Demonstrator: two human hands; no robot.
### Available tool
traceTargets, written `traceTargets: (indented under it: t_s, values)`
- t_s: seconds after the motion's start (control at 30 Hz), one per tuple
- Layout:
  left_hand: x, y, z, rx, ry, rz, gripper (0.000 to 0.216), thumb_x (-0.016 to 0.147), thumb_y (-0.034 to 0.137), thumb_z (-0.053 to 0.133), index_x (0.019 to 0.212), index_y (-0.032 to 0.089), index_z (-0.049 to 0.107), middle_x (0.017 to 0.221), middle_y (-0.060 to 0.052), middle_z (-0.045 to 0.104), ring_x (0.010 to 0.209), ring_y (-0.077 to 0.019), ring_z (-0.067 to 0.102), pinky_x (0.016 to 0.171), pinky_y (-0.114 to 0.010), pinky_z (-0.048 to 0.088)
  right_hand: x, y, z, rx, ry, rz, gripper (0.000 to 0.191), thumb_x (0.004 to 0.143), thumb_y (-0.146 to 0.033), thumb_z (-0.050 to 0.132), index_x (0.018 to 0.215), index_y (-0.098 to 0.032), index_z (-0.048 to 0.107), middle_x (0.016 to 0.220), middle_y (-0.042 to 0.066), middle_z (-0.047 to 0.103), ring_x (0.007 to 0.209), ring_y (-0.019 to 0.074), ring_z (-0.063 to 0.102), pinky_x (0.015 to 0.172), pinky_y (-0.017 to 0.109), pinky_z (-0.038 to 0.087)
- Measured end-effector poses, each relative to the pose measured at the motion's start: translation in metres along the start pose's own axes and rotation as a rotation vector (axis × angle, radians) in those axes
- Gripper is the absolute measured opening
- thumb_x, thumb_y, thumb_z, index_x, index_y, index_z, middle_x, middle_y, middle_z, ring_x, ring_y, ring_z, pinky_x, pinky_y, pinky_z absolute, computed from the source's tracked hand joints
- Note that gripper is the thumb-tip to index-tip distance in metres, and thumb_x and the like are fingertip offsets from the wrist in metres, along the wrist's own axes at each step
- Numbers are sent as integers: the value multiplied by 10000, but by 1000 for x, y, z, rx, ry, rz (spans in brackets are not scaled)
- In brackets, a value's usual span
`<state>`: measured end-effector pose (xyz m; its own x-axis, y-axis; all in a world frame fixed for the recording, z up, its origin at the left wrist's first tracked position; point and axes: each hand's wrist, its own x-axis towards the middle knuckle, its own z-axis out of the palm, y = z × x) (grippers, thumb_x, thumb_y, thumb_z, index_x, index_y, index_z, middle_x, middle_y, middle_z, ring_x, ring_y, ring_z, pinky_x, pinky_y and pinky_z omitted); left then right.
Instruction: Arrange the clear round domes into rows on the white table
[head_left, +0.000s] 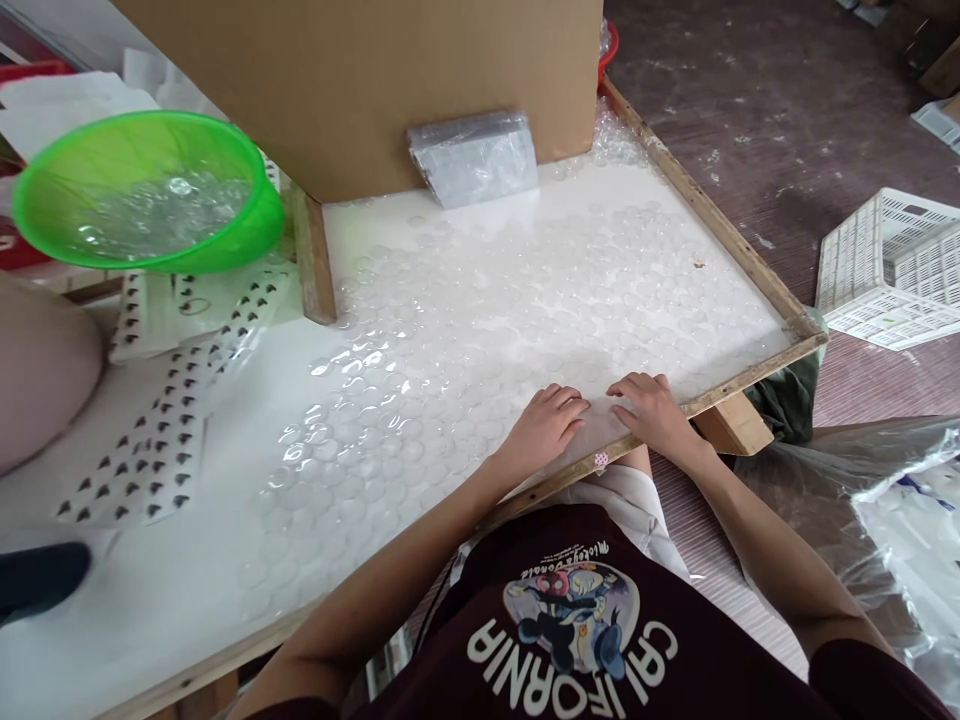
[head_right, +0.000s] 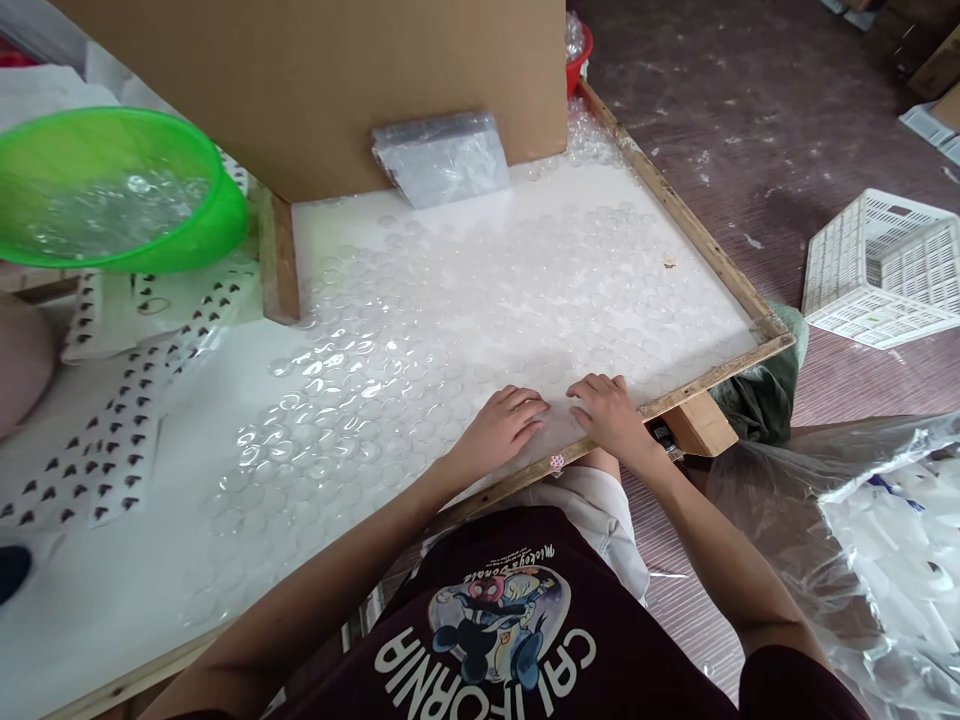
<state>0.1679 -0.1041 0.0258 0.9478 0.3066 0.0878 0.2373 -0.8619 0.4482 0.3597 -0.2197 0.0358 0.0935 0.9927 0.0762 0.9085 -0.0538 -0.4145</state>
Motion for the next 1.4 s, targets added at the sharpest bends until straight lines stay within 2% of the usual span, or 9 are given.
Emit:
traceTargets:
  t_s: [0.1,0.3,0.5,0.7,0.8,1.07,1.27,1.4]
  values:
    - [-3,4,-1,-24,-3,22,226,989,170,463,1112,179,653,1121,-74,618,1050,-234,513,932,-386,434,-5,10,-8,34,68,47,136,929,-160,534,1028,-205,615,1023,61,692,968,228,624,849,357,337]
    - [-6,9,-3,13,-103,154,205,998,210,492,1063,180,684,1152,-75,613,1078,-238,514,933,-390,411,-16,29,-18,63,97,122,137,929,-182,524,1015,-208,629,953,47,697,879,217,634,846,364,343]
    - [-7,7,-6,2,-94,134,196,998,228,497,1033,189,685,1132,-71,605,1061,-229,517,946,-378,410,-19,36,-27,13,34,172,128,924,-178,536,1001,-206,634,1013,68,702,959,240,627,878,374,340]
    - [21,19,-1,25,-53,95,181,990,216,502,1070,173,658,1132,-73,610,1037,-232,518,936,-382,422,-5,28,-15,-140,-34,172,191,879,-217,641,1067,-181,635,1062,94,670,1008,280,606,873,382,331]
    - [36,24,6,48,-47,96,183,986,202,492,1085,179,644,1147,-76,613,1063,-240,514,938,-389,417,-1,28,-11,-177,-45,169,152,890,-210,624,1038,-182,642,1048,95,668,992,277,605,866,381,323]
    - [38,21,11,25,-61,113,189,1003,217,460,1025,186,645,1047,-66,646,1021,-234,527,894,-377,424,-2,35,-10,-105,-2,153,108,939,-199,527,973,-200,629,993,71,682,942,243,609,854,363,319]
    - [51,20,9,75,34,62,217,961,152,510,1167,164,576,1188,-86,616,1105,-246,509,939,-379,415,2,30,-8,-32,30,125,187,902,-128,500,1048,-200,593,1045,70,696,977,240,615,845,354,323]
    - [65,20,10,116,-21,109,190,960,122,495,1121,171,584,1093,-77,646,1067,-246,516,895,-381,417,-3,26,-8,1,1,171,237,887,-105,483,1088,-193,572,980,59,711,962,237,628,852,348,322]
